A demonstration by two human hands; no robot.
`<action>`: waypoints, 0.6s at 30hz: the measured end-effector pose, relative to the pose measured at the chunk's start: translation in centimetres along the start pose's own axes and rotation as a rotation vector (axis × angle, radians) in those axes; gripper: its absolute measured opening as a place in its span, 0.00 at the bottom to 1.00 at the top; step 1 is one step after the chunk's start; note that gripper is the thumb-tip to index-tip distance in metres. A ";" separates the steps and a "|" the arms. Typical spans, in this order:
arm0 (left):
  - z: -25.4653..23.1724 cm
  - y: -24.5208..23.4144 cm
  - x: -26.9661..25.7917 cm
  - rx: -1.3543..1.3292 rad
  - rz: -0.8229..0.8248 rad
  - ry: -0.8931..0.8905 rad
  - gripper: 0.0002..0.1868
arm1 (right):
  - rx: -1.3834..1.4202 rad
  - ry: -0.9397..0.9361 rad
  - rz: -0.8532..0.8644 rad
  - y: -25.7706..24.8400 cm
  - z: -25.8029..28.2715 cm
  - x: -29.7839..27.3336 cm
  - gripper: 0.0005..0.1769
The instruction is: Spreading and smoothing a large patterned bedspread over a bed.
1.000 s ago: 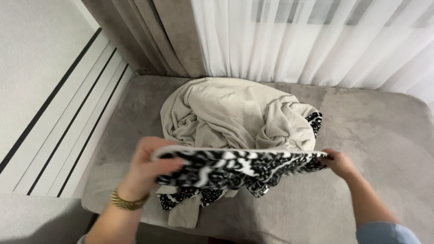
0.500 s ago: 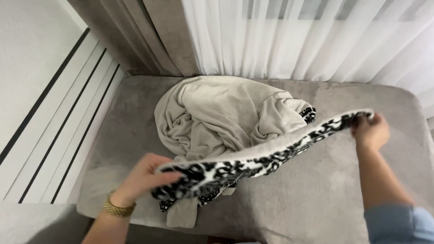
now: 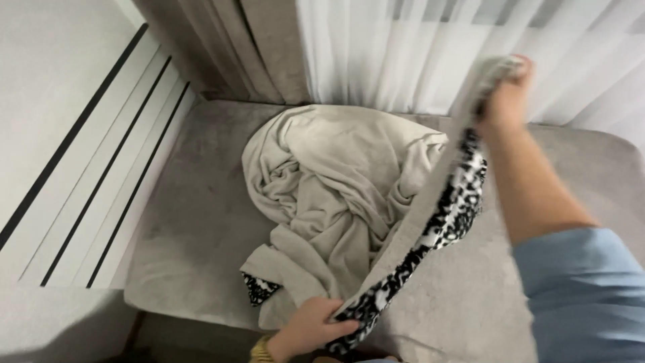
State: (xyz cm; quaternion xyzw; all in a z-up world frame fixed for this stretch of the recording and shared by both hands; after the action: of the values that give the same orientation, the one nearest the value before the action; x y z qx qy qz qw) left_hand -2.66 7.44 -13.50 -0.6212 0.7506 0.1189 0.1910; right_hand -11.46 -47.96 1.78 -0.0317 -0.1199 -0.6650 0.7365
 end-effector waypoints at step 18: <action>3.0 -17.3 2.4 -1.496 -0.744 0.357 0.32 | -0.909 -0.442 0.692 21.1 0.7 -35.9 0.14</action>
State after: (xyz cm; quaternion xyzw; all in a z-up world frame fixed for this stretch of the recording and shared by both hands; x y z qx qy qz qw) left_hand 14.32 3.09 -16.23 -0.7994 0.2406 0.4131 -0.3638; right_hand 6.17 -10.52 -3.01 -0.5172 0.0431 -0.3495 0.7801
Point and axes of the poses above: each hand's wrist, its own x-axis towards the middle knuckle, its own y-axis out of the palm, z = x × y, the point moved 10 cm from there along x, towards the middle knuckle, and after that the axes turned 9 degrees about -x, right-handed, at the moved point
